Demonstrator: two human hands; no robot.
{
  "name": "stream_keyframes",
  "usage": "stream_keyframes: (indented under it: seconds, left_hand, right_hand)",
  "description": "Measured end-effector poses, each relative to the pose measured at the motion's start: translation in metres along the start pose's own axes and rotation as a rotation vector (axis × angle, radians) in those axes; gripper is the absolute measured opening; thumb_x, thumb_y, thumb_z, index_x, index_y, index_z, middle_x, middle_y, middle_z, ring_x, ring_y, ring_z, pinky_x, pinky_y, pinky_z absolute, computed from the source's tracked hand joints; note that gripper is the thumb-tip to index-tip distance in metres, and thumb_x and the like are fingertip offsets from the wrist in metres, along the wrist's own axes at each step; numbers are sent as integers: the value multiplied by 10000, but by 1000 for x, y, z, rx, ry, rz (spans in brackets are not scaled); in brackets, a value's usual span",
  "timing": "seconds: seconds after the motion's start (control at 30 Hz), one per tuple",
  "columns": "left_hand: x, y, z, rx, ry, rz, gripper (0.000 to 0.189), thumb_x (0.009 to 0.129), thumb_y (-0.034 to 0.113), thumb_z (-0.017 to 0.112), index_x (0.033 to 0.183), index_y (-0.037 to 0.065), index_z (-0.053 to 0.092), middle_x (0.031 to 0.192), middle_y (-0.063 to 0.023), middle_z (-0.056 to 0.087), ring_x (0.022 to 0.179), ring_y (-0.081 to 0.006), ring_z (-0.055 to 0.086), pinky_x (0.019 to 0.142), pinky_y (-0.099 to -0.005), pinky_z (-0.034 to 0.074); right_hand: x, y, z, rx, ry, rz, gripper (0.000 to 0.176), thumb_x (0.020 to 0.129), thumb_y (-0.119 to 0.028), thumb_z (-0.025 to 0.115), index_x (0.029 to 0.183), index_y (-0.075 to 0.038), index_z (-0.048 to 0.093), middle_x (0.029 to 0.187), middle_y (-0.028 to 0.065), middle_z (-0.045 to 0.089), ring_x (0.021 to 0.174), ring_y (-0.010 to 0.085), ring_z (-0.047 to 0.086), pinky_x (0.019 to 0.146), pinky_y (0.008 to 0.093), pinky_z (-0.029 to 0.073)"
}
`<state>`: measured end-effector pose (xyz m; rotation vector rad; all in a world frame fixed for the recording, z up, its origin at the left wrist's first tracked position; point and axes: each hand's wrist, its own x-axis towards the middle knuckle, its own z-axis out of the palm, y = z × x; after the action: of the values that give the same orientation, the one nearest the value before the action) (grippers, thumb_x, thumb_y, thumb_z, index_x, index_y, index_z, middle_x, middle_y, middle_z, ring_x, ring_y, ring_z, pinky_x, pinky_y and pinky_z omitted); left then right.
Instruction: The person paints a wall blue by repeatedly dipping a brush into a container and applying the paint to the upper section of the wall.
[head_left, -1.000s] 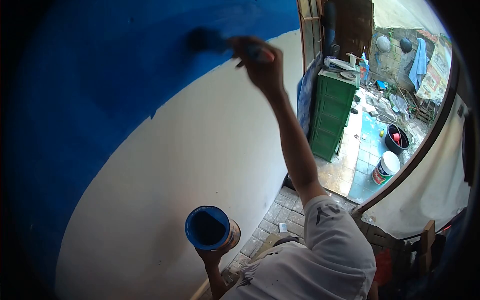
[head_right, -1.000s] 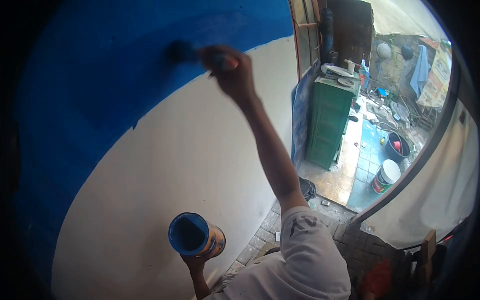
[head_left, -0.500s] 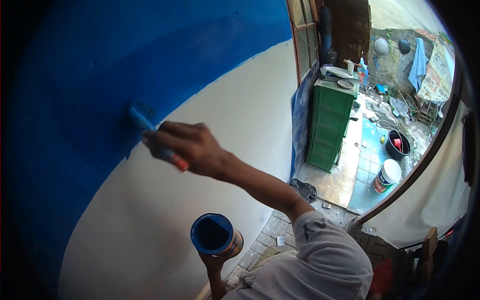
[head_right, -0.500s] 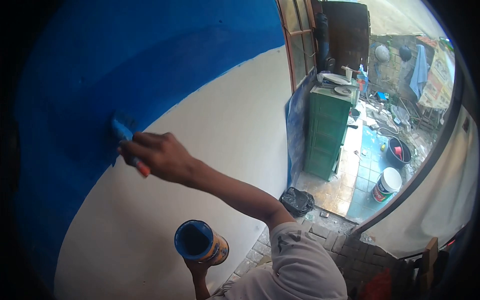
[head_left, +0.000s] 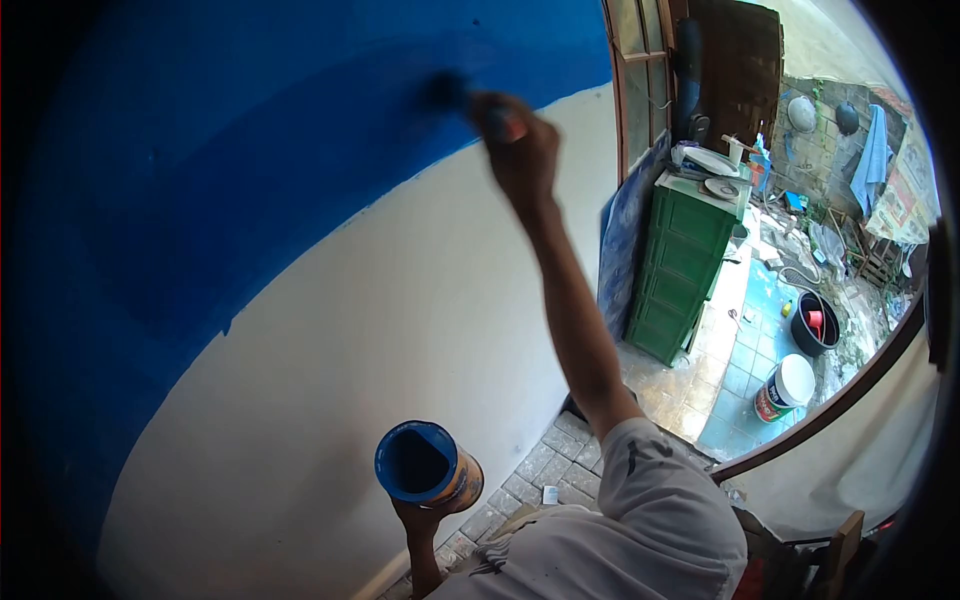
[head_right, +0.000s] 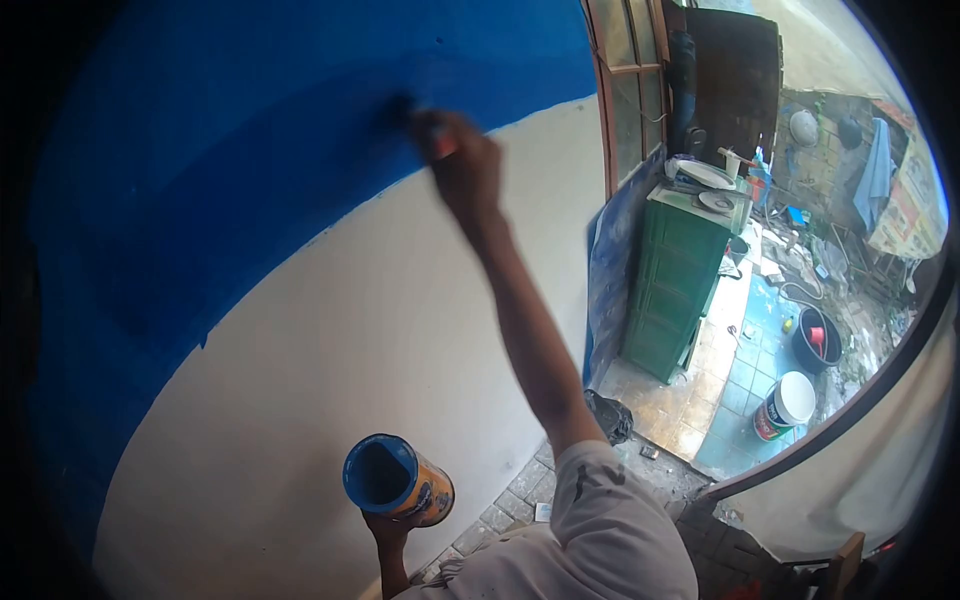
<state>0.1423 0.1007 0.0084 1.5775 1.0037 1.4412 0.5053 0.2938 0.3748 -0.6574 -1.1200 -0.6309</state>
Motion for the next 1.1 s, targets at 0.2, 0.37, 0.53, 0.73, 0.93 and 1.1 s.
stream_keyframes:
  seconds: [0.2,0.37,0.53,0.73,0.93,1.1]
  left_hand:
    - [6,8,35,96,-69,14,944,522,183,1054,1336,53,595,1228,-92,705,1112,-246,707,1000,-419,601]
    - [3,-5,55,237,-120,53,1003,502,212,1074,1360,53,578,1247,-93,705,1109,-241,709,1006,-426,597]
    - [-9,14,66,-1,-81,-45,1091,475,258,1098,1399,48,557,1290,-107,684,1165,-260,686,1027,-429,568]
    - [-35,6,39,198,-4,34,1092,487,240,1095,1411,53,544,1305,-108,677,1191,-250,681,1032,-430,574]
    - [-38,61,38,-37,46,-103,1103,565,282,1068,1474,48,489,1410,-144,617,1276,-291,635,1088,-491,543]
    - [-69,26,-1,275,127,26,1122,592,256,1046,1510,40,437,1436,-159,581,1291,-295,613,1103,-494,532]
  right_hand:
    - [-58,-176,68,213,-182,-392,186,940,-125,739,1114,-61,724,856,57,649,734,174,689,517,304,539]
    - [-32,-120,52,763,-280,143,155,981,-167,754,1011,-16,773,893,101,779,747,169,745,618,335,589]
    - [3,26,13,632,-97,496,312,1038,-258,700,1047,44,778,799,126,773,689,161,757,575,273,614]
    - [18,50,-20,500,56,502,298,1021,-213,711,1030,80,768,791,137,768,660,179,747,574,293,617]
    - [2,-5,-34,98,107,134,181,957,-173,801,1092,-52,802,895,110,749,730,194,730,633,308,545]
    - [-5,-33,-22,-158,-7,249,242,976,-201,786,1140,-26,806,913,129,798,782,184,776,687,308,598]
